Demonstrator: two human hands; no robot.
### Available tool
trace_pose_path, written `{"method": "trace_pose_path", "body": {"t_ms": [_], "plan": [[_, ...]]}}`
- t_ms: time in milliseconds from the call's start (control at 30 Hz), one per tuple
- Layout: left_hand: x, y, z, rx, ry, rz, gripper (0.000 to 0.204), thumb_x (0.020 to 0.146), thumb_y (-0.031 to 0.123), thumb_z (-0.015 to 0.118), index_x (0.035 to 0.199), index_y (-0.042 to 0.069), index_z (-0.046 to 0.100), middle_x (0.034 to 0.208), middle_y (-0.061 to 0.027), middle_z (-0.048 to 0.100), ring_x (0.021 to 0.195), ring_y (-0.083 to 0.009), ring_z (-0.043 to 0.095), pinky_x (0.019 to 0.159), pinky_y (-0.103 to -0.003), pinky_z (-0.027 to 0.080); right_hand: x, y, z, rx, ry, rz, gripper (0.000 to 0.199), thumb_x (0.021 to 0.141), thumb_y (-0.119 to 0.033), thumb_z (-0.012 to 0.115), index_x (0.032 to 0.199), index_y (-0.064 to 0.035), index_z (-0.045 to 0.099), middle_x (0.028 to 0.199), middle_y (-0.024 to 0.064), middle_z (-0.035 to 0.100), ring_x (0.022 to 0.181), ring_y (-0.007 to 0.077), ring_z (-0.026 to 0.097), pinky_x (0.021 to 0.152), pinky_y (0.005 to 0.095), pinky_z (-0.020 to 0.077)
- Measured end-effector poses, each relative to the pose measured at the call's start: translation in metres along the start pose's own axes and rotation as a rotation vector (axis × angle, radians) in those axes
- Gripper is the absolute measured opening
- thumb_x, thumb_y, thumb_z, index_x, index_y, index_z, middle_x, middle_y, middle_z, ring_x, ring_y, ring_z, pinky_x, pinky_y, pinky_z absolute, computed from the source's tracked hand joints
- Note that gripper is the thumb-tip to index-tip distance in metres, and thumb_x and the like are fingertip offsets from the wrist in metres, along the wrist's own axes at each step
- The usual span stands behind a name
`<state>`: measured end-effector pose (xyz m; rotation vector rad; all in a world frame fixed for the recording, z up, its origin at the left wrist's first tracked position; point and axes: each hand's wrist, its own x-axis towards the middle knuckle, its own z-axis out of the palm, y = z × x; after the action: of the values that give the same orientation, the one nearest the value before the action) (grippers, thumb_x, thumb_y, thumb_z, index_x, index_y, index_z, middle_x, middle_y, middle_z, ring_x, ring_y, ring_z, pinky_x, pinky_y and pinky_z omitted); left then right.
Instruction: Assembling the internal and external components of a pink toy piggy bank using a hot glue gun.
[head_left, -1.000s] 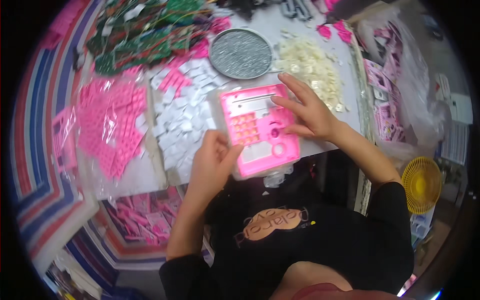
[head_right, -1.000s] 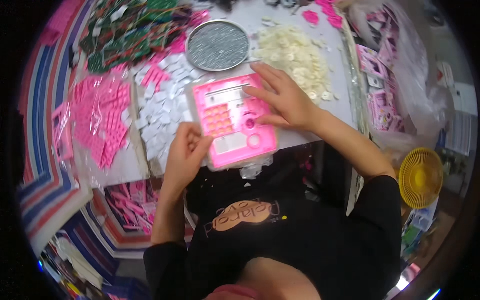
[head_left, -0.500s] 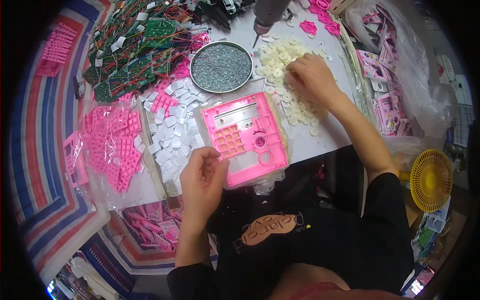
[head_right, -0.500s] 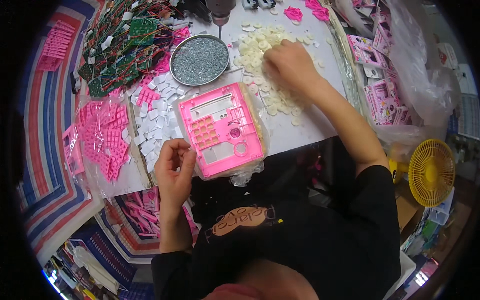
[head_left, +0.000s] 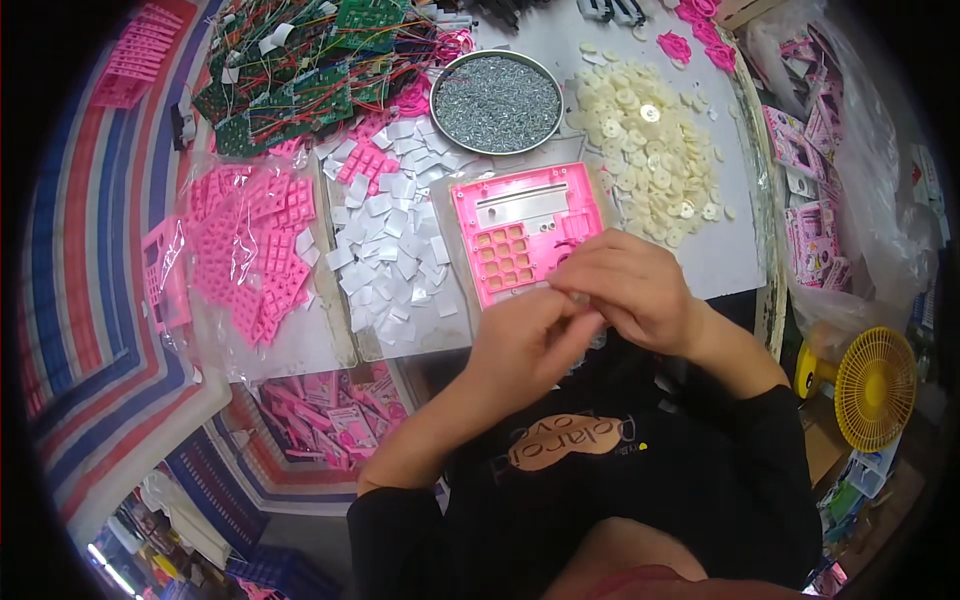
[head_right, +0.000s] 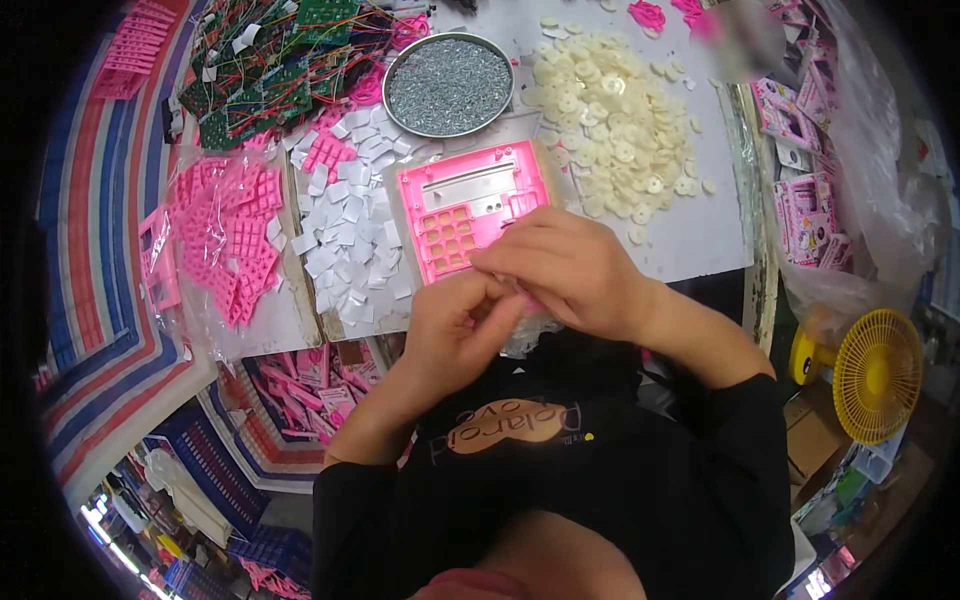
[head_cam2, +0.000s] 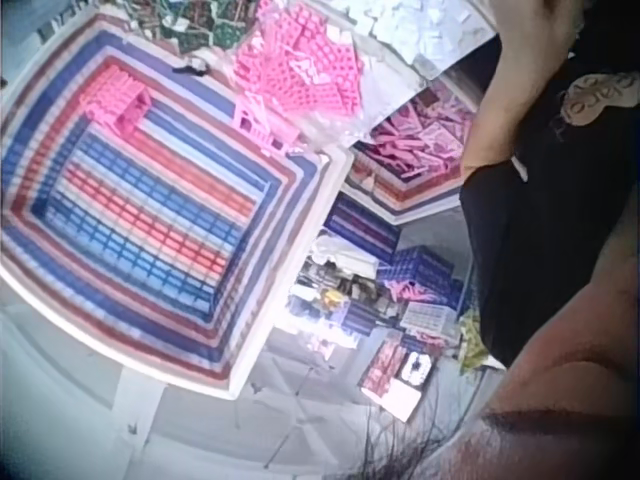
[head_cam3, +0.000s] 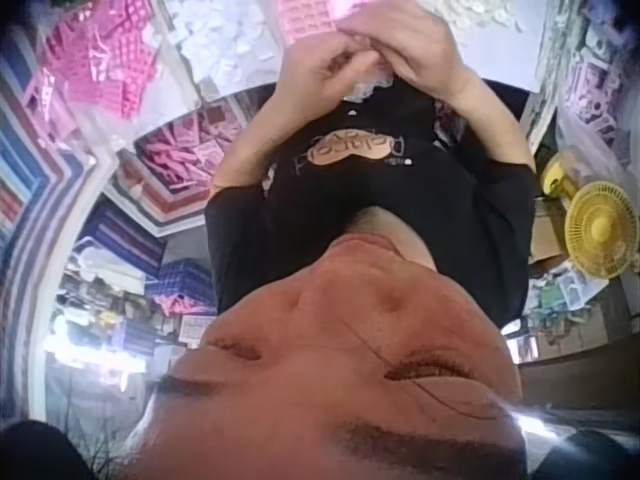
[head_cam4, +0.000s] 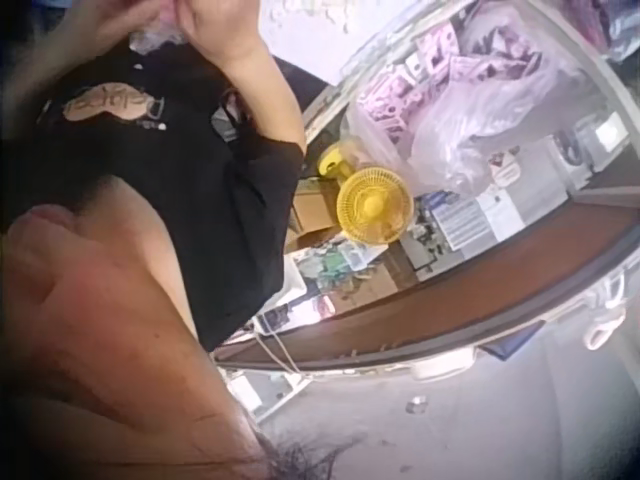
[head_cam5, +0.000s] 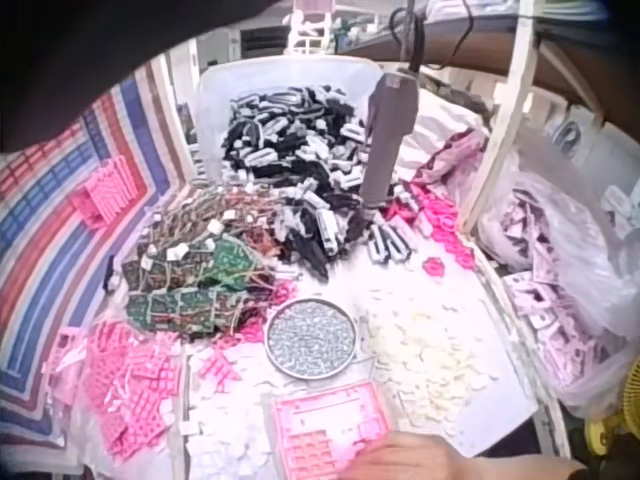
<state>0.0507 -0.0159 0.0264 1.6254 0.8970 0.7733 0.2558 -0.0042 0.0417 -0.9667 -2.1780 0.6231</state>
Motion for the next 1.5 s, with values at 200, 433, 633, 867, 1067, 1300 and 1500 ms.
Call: {"method": "trace_pose_path", "body": {"t_ms": [200, 433, 633, 867, 1067, 1300, 1500], "plan": [[-0.013, -0.006, 0.001, 0.000, -0.042, 0.050, 0.018, 0.091, 0.017, 0.074, 0.080, 0.005, 0.065, 0.069, -0.0095, 0.062, 0.059, -0.0280, 0.060, 0.054, -0.037, 0.047, -0.011, -0.013, -0.003, 0.112, -0.052, 0.001, 0.033, 0.078, -0.002, 0.076, 0.111, -0.0024, 0.072, 0.100, 0.0131, 0.071, 0.089, 0.0309, 0.069, 0.077, 0.0393, 0.0566], [-0.005, -0.011, -0.020, 0.531, -0.020, 0.197, 0.021, 0.087, 0.015, 0.075, 0.104, 0.005, 0.069, 0.107, -0.0112, 0.067, 0.097, -0.0290, 0.065, 0.084, -0.041, 0.050, -0.012, 0.002, -0.010, -0.174, -0.002, 0.184, 0.018, 0.079, -0.006, 0.077, 0.095, -0.0057, 0.071, 0.093, 0.0085, 0.071, 0.082, 0.0293, 0.066, 0.071, 0.0380, 0.0551], [0.002, -0.025, -0.020, 0.747, -0.040, 0.275, 0.034, 0.079, 0.018, 0.077, 0.111, 0.007, 0.069, 0.124, -0.0096, 0.063, 0.124, -0.0312, 0.055, 0.103, -0.047, 0.039, 0.001, 0.016, 0.015, -0.377, 0.051, 0.153, 0.017, 0.077, -0.006, 0.076, 0.091, -0.0033, 0.067, 0.115, 0.0103, 0.066, 0.112, 0.0363, 0.056, 0.091, 0.0436, 0.0518], [-0.001, -0.026, -0.016, 0.737, 0.004, 0.252, 0.033, 0.079, 0.016, 0.077, 0.110, 0.008, 0.070, 0.124, -0.0088, 0.064, 0.124, -0.0300, 0.055, 0.103, -0.046, 0.039, -0.004, 0.017, 0.032, -0.440, 0.086, 0.232, 0.021, 0.075, -0.006, 0.075, 0.092, -0.0018, 0.064, 0.119, 0.0124, 0.062, 0.115, 0.0403, 0.051, 0.096, 0.0482, 0.0469], [0.002, -0.018, -0.022, 0.717, -0.025, 0.240, 0.032, 0.080, 0.014, 0.076, 0.110, 0.006, 0.069, 0.119, -0.0102, 0.065, 0.118, -0.0312, 0.059, 0.099, -0.045, 0.043, -0.007, 0.017, 0.044, -0.405, 0.083, 0.373, 0.031, 0.073, -0.006, 0.073, 0.100, -0.0039, 0.060, 0.126, 0.0149, 0.056, 0.119, 0.0419, 0.045, 0.100, 0.0502, 0.0401], [0.134, -0.036, -0.062, 0.853, 0.283, 0.366, 0.011, 0.084, 0.015, 0.074, 0.092, 0.008, 0.072, 0.091, -0.0097, 0.069, 0.093, -0.0287, 0.065, 0.078, -0.043, 0.048, -0.002, 0.015, 0.032, -0.314, 0.180, 0.368, 0.038, 0.075, -0.008, 0.074, 0.109, -0.0072, 0.058, 0.126, 0.0167, 0.053, 0.117, 0.0397, 0.045, 0.102, 0.0497, 0.0355], [0.183, -0.074, -0.070, 1.084, 0.099, 0.441, 0.012, 0.087, 0.023, 0.072, 0.089, 0.012, 0.071, 0.089, -0.0030, 0.067, 0.095, -0.0264, 0.062, 0.088, -0.050, 0.039, 0.022, 0.046, -0.054, -0.175, 0.316, 0.247, 0.034, 0.086, -0.008, 0.074, 0.116, -0.0013, 0.061, 0.112, 0.0095, 0.065, 0.105, 0.0223, 0.062, 0.097, 0.0377, 0.0469]]}}
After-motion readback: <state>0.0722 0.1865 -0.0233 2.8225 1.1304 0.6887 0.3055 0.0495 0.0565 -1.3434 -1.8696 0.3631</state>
